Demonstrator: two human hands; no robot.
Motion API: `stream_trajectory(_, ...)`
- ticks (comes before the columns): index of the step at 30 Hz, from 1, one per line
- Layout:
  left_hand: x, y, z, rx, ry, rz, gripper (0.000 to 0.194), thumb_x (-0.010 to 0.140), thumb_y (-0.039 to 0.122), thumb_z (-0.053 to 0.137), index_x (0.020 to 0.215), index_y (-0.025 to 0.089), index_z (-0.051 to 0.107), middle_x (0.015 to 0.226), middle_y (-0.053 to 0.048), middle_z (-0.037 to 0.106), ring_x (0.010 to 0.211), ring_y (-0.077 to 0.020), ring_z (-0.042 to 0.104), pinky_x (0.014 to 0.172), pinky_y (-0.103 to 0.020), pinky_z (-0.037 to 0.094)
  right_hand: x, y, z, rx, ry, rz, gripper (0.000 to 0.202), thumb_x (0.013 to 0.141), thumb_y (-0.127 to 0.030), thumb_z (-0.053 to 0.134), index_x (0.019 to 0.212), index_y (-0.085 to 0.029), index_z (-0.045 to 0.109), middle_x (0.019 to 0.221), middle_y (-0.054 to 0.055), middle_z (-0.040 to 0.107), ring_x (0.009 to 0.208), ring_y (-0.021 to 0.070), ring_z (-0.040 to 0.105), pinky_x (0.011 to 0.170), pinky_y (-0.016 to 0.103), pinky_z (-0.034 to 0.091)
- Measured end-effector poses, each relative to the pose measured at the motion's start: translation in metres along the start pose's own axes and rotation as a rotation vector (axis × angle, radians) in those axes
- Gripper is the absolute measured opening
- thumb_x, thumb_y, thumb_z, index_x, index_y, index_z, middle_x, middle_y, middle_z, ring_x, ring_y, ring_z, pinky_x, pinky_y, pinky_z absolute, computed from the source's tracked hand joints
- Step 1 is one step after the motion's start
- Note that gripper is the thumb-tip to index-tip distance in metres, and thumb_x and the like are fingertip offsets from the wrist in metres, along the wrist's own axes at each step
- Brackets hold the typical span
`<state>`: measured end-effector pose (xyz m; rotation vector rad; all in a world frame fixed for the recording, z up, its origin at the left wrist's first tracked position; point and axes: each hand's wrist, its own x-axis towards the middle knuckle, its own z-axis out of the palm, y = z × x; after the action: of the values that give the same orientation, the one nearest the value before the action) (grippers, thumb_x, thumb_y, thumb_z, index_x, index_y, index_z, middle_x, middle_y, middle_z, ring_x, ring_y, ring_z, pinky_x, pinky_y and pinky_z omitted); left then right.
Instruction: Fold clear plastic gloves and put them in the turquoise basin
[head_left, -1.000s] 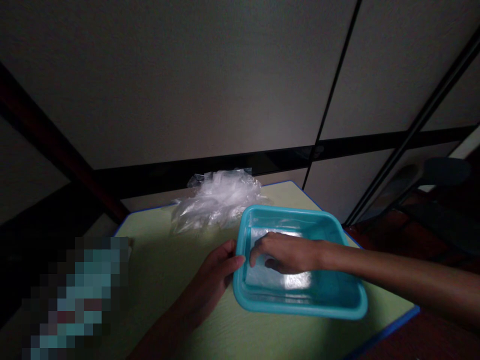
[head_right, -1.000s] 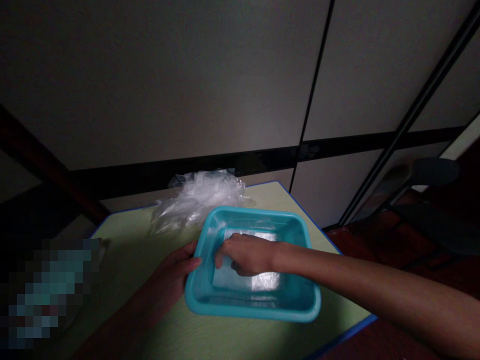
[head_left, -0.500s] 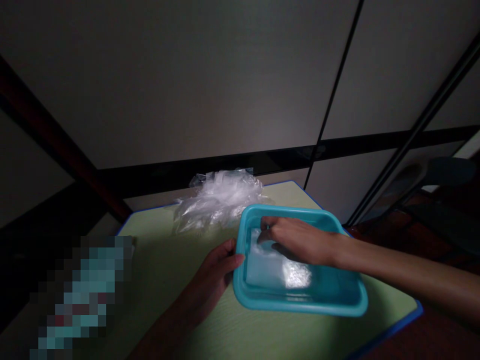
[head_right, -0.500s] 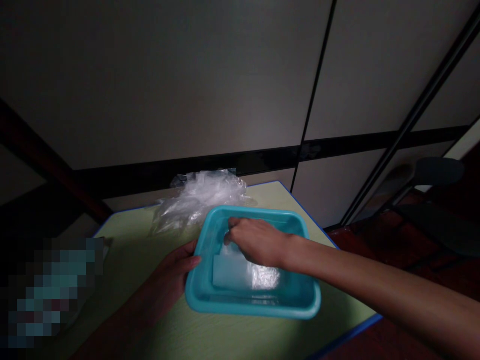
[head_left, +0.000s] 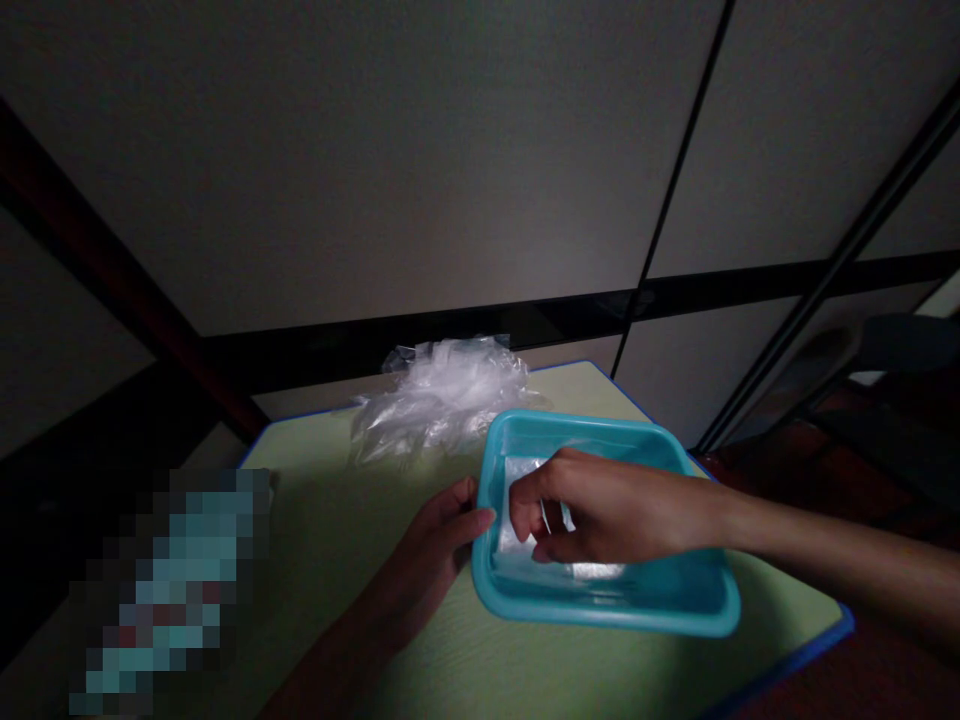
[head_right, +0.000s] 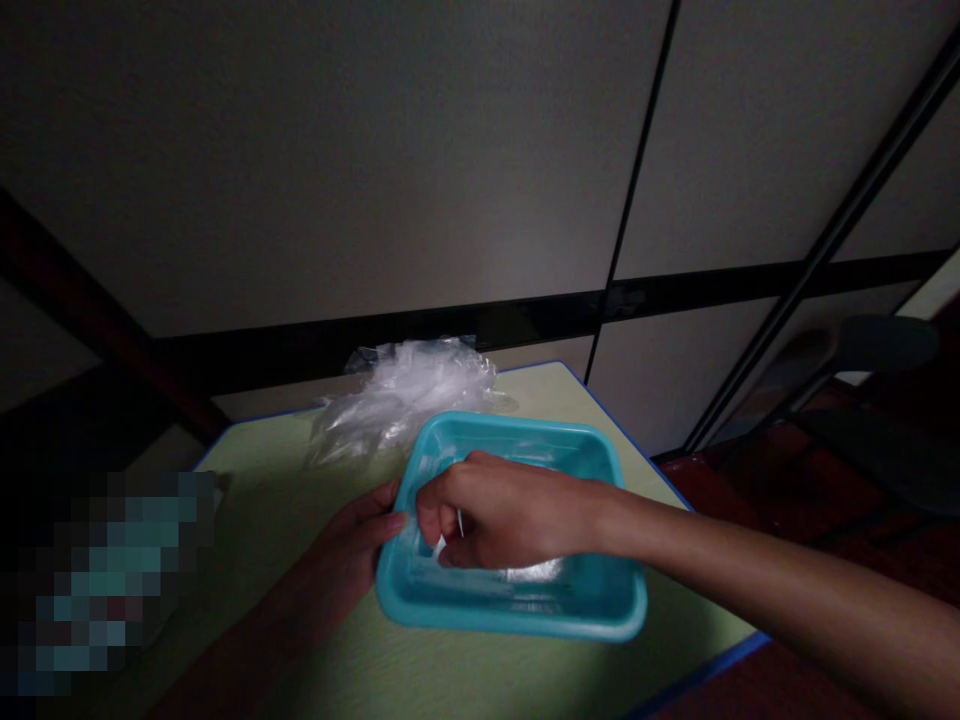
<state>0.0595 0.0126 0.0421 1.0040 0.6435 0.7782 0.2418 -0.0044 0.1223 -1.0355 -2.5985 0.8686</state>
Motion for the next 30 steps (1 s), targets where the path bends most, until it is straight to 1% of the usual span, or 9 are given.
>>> stream_trajectory(3,-0.002,-0.001,-0.002,0.015,0.018,-0.001,0.018,0.065,0.029,0.066,0.075,0.015,0.058,0.068,-0.001,0.058,0.065,-0.0159,0.053,0.061,-0.026,0.038,-0.001,-0.003,-0.002,-0.041,-0.011,0.070,0.011,0.072,-0.012,0.059,0.082,-0.016,0.059,0.073,-0.001,0.058,0.071,0.0116,0.053,0.063,0.021,0.039)
stream_trajectory(6,-0.003,0.000,-0.002,0.015,0.015,-0.015,0.019,0.065,0.029,0.066,0.077,0.016,0.059,0.070,-0.001,0.059,0.064,-0.0151,0.053,0.061,-0.025,0.039,-0.002,-0.004,-0.003,-0.056,-0.062,0.141,0.016,0.071,-0.016,0.064,0.086,-0.016,0.059,0.076,0.000,0.058,0.076,0.0136,0.052,0.065,0.022,0.038)
stream_trajectory(8,-0.003,0.000,-0.001,0.012,0.008,-0.020,0.018,0.065,0.029,0.066,0.076,0.016,0.059,0.070,-0.001,0.060,0.064,-0.0149,0.054,0.062,-0.025,0.039,-0.001,-0.004,-0.001,-0.044,-0.087,0.160,0.018,0.070,-0.017,0.065,0.087,-0.016,0.058,0.077,0.000,0.057,0.076,0.0133,0.052,0.065,0.021,0.038)
stream_trajectory(11,-0.003,0.003,0.002,0.008,-0.014,-0.021,0.018,0.065,0.028,0.065,0.076,0.016,0.058,0.071,-0.002,0.061,0.064,-0.0158,0.056,0.062,-0.026,0.040,0.000,-0.004,0.004,-0.047,-0.099,0.127,0.018,0.070,-0.017,0.066,0.086,-0.015,0.057,0.075,-0.001,0.055,0.072,0.0118,0.051,0.063,0.020,0.037)
stream_trajectory(15,-0.003,0.005,0.004,0.009,-0.046,-0.015,0.015,0.067,0.028,0.063,0.073,0.015,0.057,0.067,-0.004,0.063,0.063,-0.0175,0.058,0.060,-0.027,0.042,0.004,-0.002,0.013,-0.140,-0.085,0.058,0.020,0.067,-0.018,0.066,0.083,-0.016,0.055,0.072,-0.002,0.052,0.069,0.0123,0.048,0.061,0.021,0.034)
stream_trajectory(20,-0.003,0.003,0.003,-0.009,-0.028,-0.006,0.014,0.067,0.025,0.063,0.076,0.015,0.057,0.069,-0.004,0.064,0.066,-0.0180,0.059,0.061,-0.027,0.042,0.008,0.005,0.020,-0.192,-0.078,-0.007,0.015,0.067,-0.013,0.061,0.079,-0.017,0.053,0.072,-0.002,0.050,0.067,0.0121,0.045,0.057,0.022,0.032)
stream_trajectory(24,-0.003,0.002,0.001,-0.009,-0.030,-0.018,0.014,0.068,0.025,0.063,0.076,0.014,0.059,0.072,-0.004,0.064,0.069,-0.0187,0.059,0.065,-0.028,0.042,0.009,0.013,0.018,-0.215,-0.069,0.022,0.012,0.070,-0.012,0.057,0.080,-0.016,0.053,0.075,0.001,0.053,0.072,0.0141,0.047,0.060,0.023,0.034)
stream_trajectory(27,-0.003,0.003,0.002,-0.011,-0.014,-0.023,0.016,0.067,0.025,0.064,0.078,0.015,0.061,0.075,-0.004,0.064,0.073,-0.0189,0.059,0.068,-0.028,0.042,0.010,0.020,0.014,-0.297,-0.053,0.025,0.012,0.072,-0.012,0.057,0.083,-0.015,0.054,0.081,0.004,0.055,0.077,0.0160,0.048,0.064,0.025,0.035)
stream_trajectory(30,-0.004,0.004,0.002,-0.020,-0.019,-0.017,0.018,0.066,0.027,0.065,0.079,0.015,0.061,0.076,-0.004,0.064,0.073,-0.0188,0.059,0.065,-0.027,0.042,0.012,0.025,0.014,-0.404,-0.061,0.061,0.012,0.073,-0.010,0.055,0.084,-0.014,0.054,0.087,0.006,0.057,0.080,0.0172,0.050,0.066,0.027,0.036)
